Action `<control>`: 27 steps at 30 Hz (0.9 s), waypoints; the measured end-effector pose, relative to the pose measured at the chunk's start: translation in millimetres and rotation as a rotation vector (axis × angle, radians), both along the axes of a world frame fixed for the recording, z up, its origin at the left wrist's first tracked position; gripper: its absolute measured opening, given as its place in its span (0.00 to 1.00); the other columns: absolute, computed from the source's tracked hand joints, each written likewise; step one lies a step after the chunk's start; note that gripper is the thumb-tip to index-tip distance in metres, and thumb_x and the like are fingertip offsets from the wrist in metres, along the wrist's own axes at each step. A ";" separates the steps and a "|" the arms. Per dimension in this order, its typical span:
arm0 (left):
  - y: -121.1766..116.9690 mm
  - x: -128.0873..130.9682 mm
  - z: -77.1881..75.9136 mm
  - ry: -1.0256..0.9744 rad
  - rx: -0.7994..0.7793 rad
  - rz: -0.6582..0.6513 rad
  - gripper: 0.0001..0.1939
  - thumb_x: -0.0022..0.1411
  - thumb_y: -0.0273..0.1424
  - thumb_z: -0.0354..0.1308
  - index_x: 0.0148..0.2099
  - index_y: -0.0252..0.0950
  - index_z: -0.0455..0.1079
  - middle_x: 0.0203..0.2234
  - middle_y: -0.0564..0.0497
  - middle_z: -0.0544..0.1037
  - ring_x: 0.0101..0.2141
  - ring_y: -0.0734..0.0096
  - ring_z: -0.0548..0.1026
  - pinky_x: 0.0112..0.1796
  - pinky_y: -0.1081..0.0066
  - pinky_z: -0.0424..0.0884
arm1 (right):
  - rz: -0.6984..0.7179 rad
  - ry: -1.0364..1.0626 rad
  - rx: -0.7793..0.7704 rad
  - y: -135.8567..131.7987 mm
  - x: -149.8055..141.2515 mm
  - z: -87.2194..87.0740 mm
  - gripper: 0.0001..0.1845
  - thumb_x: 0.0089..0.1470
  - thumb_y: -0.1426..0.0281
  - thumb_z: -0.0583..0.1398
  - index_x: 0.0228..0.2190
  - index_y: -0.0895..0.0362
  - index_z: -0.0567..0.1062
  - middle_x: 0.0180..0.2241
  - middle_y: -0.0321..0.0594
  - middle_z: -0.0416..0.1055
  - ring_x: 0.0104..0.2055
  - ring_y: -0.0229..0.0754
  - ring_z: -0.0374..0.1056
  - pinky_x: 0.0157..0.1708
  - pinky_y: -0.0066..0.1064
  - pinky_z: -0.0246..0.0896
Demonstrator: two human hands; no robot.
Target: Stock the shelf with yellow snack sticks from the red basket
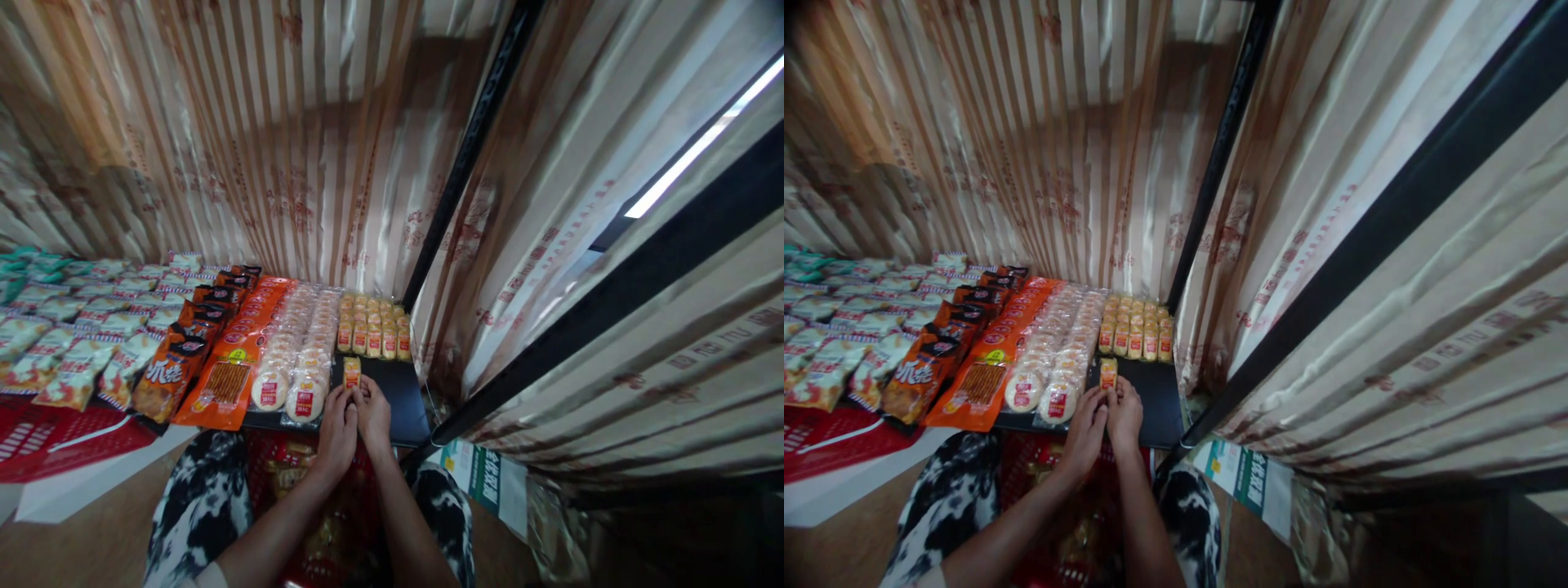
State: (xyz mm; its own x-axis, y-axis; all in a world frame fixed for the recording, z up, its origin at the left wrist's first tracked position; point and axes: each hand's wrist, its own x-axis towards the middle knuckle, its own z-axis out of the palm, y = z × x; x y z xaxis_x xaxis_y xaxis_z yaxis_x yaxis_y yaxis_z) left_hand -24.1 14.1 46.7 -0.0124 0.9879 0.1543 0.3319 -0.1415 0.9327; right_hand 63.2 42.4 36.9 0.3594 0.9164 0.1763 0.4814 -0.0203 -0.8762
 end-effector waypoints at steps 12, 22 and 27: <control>14.9 6.8 8.9 -0.063 -0.112 -0.029 0.28 0.62 0.36 0.40 0.59 0.25 0.59 0.59 0.39 0.60 0.60 0.63 0.57 0.60 0.61 0.49 | -0.013 -0.019 0.036 33.7 -2.5 -7.6 0.17 0.49 0.68 0.54 0.40 0.54 0.75 0.32 0.38 0.76 0.34 0.41 0.71 0.34 0.30 0.65; 34.4 8.7 12.1 -0.088 -0.162 0.032 0.25 0.61 0.34 0.43 0.58 0.28 0.62 0.58 0.41 0.63 0.59 0.64 0.59 0.60 0.64 0.50 | 0.006 -0.082 0.005 53.6 -4.6 -10.0 0.18 0.49 0.67 0.52 0.41 0.56 0.74 0.34 0.41 0.75 0.35 0.42 0.70 0.37 0.32 0.64; 41.3 11.0 17.2 -0.097 -0.161 0.035 0.26 0.62 0.35 0.43 0.58 0.28 0.62 0.59 0.39 0.61 0.59 0.62 0.58 0.60 0.63 0.50 | 0.014 -0.070 -0.001 61.9 -3.4 -11.9 0.18 0.50 0.67 0.52 0.42 0.56 0.73 0.35 0.41 0.75 0.37 0.42 0.70 0.39 0.31 0.64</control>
